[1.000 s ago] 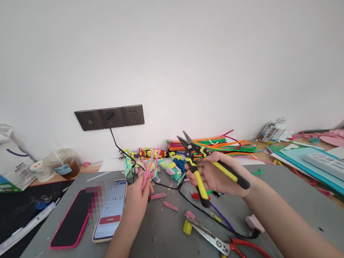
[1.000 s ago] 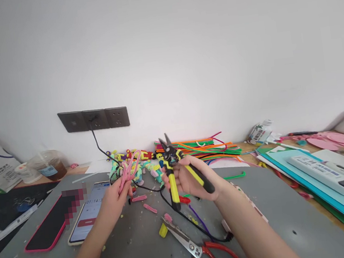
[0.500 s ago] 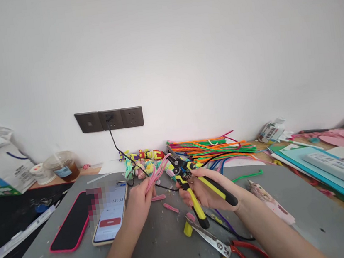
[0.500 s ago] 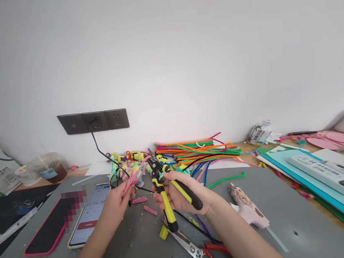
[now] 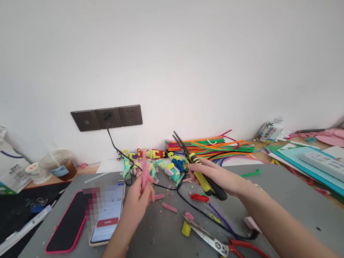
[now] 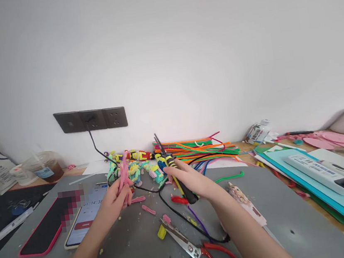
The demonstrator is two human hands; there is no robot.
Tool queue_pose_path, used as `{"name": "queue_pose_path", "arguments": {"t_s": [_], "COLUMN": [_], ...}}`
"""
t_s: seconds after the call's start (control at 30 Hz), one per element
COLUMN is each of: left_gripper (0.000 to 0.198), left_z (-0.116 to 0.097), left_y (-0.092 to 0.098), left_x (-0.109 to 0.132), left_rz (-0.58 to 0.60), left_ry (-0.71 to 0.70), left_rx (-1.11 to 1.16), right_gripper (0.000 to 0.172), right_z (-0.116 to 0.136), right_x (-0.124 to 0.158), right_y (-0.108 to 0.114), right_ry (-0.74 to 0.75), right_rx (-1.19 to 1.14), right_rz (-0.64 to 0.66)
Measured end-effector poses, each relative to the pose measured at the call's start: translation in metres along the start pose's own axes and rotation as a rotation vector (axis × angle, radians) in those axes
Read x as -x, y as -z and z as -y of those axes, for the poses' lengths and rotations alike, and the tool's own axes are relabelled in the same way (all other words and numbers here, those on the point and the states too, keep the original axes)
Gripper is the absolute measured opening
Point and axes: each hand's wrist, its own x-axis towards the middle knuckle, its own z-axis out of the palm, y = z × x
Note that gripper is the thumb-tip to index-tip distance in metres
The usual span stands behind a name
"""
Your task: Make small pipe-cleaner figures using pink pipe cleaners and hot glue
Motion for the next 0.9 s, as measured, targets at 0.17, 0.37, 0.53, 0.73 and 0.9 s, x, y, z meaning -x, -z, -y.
{"name": "queue_pose_path", "arguments": {"t_s": [0.17, 0.37, 0.53, 0.73, 0.9], "left_gripper": [0.017, 0.034, 0.04, 0.042, 0.044], "left_z": [-0.006, -0.011, -0.01, -0.011, -0.01], "left_y": [-0.003, -0.005, -0.007, -0.009, -0.006], "left_x": [0.002, 0.004, 0.006, 0.009, 0.009], "left_rz": [0.095, 0.23, 0.279, 0.393, 0.35], "left_ry": [0.153, 0.247, 0.25, 0.285, 0.282], "left_rx": [0.371, 0.554, 0.558, 0.494, 0.545], "right_gripper": [0.035, 0.044, 0.037, 0.047, 0.034], "right_z": [-0.008, -0.017, -0.009, 0.006, 0.009], "right_x": [-0.034, -0.069, -0.069, -0.056, -0.045], "right_y": [-0.01, -0.047, -0.053, -0.063, -0.068], "right_ry": [0.117, 0.154, 0.309, 0.426, 0.4], "right_rx": [0.856, 0.896, 0.68, 0.306, 0.084], "right_rz": [-0.249, -0.369, -0.262, 0.107, 0.308]}}
